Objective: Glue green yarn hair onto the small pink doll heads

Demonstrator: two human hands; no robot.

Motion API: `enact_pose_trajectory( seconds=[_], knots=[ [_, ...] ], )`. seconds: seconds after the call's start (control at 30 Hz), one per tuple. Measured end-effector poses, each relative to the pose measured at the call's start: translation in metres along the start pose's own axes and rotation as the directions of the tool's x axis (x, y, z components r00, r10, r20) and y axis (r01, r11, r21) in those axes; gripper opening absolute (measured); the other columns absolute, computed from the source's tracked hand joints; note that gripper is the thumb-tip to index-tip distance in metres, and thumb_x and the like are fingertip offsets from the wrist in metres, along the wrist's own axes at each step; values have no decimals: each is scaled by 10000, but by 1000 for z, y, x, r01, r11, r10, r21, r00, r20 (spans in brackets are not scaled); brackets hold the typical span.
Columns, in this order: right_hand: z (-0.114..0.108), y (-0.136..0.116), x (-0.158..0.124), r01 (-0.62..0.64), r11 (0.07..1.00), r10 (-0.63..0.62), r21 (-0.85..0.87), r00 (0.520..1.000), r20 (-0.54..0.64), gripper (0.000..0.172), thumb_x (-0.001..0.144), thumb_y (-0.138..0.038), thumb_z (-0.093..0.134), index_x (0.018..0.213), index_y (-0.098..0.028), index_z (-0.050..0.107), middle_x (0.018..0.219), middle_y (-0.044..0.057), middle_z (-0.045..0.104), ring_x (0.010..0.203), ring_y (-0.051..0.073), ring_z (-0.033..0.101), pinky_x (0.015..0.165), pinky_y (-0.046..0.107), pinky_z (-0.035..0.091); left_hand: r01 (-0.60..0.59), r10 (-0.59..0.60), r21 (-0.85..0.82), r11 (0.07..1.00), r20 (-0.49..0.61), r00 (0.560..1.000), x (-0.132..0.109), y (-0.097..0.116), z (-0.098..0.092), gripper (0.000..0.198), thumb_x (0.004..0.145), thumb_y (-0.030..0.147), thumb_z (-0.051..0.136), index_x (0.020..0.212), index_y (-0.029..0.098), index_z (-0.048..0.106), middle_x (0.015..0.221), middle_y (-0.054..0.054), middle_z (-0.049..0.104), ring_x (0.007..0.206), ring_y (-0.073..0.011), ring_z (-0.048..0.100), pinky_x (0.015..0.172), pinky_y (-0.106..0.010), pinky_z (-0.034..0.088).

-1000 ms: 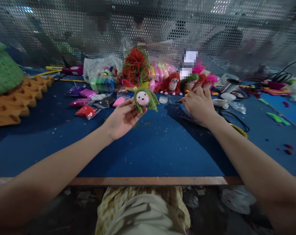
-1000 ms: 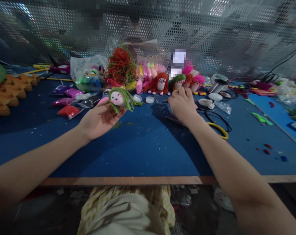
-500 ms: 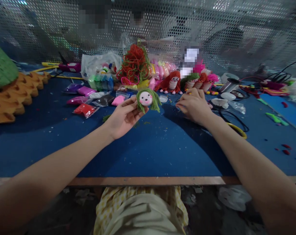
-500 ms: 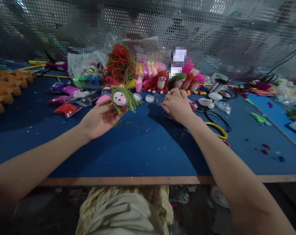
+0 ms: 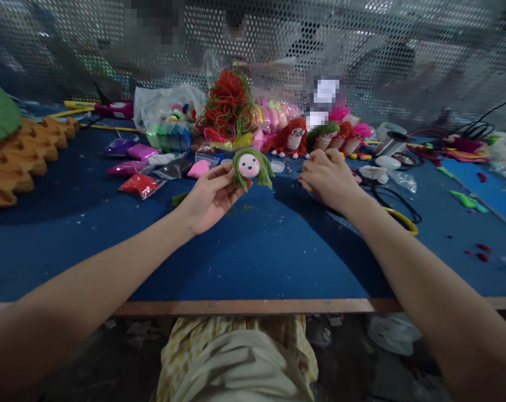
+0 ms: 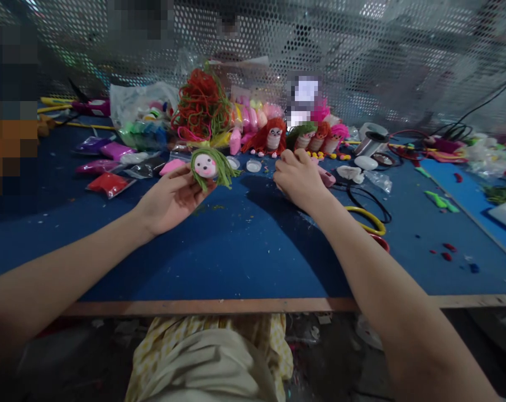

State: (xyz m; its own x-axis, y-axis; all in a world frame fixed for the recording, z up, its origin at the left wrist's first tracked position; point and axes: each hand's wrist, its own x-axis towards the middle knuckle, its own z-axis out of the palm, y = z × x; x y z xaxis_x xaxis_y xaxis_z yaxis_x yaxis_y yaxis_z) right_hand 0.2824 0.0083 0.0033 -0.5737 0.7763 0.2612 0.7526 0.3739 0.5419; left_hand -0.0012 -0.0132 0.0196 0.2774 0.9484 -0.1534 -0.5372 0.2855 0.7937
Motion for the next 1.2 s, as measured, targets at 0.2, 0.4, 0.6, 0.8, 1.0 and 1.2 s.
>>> enact_pose_trajectory(
  seconds=[0.2,0.4,0.6,0.8,1.0,1.2],
  knots=[
    [-8,-4,3,-85,996,81,39,993,88,253,934,-208,537,801,-190,751,906,108,721,1071,313,474,869,442,279,-9,9,0,1000,14,1000,-1,1,0,144,913,49,581,883,147,682,826,-14,750,769,-104,736,822,-216,589],
    [-5,-4,6,-87,990,81,113,995,59,261,910,-182,527,774,-187,749,880,142,709,1043,342,502,852,471,319,-1,1,18,1000,15,1000,-2,0,-1,155,914,65,593,854,166,694,839,-10,753,791,-107,733,827,-219,587],
    [-5,-4,9,-32,999,31,21,999,41,297,917,-197,460,850,-168,747,934,161,705,1015,331,499,833,465,357,-3,-4,76,997,87,996,-2,-1,-3,132,911,80,616,903,157,723,884,-36,758,796,-118,730,831,-240,579],
    [5,0,6,-113,987,108,115,993,48,301,944,-247,446,934,-139,727,944,182,691,1036,345,522,869,494,367,30,-67,159,987,233,970,0,-3,-9,68,881,129,688,922,145,740,923,-55,761,813,-119,712,842,-244,563],
    [-1,24,-6,-273,953,282,129,958,-58,357,995,-328,436,942,-106,711,989,216,696,1053,355,530,867,503,360,112,-189,255,961,301,935,0,-6,-13,147,776,194,825,879,137,737,891,-38,740,797,-116,691,772,-229,552],
    [5,31,-13,-149,890,125,432,989,83,219,915,-344,600,906,-217,778,1016,92,762,1056,311,555,890,475,376,155,-237,301,941,256,937,0,-7,-13,103,789,174,808,866,144,746,880,-32,737,810,-108,682,837,-248,550]
  ],
)
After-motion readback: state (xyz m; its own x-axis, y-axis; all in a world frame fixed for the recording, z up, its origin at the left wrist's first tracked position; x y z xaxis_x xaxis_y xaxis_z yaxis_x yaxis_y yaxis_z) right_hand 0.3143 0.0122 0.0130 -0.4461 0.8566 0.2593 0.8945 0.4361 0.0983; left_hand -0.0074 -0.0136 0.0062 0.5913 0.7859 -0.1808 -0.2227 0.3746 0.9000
